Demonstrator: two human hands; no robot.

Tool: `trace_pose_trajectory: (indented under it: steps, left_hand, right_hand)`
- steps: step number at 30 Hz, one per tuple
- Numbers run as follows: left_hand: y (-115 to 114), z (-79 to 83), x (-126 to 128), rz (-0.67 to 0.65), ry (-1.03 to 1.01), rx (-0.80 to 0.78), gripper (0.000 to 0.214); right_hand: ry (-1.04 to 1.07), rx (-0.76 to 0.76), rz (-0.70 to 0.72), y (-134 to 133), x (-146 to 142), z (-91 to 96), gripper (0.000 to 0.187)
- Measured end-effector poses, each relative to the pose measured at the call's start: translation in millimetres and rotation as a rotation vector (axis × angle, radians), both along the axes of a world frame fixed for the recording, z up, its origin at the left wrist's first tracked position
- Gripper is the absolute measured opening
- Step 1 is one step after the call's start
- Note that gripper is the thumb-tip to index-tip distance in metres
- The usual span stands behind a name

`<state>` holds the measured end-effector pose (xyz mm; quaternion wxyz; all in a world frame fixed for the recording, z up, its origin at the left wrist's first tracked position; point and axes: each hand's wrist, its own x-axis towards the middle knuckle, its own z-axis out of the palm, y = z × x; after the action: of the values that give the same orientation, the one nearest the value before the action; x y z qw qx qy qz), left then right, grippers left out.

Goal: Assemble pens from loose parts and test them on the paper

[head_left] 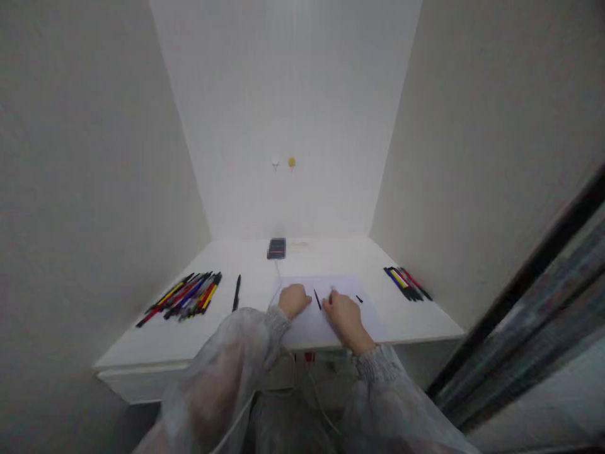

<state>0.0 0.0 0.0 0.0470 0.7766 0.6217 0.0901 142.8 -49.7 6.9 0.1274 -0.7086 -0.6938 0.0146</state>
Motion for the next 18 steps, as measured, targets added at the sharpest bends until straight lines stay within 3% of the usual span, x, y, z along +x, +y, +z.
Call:
trace_pose_trajectory:
  steps: [5,18]
  left_hand:
    - [-5.0,6.2,-5.4,-0.022,-0.035,0.014,0.029]
    - [0.8,6.4,-46.5,0.122,-0.200,0.070,0.024]
  right_hand:
    - [-0.026,0.077,-0.180,4.0,48.8,14.3,0.030]
    - [-0.106,0.080,-0.054,25.1,66.4,-12.8,0.023]
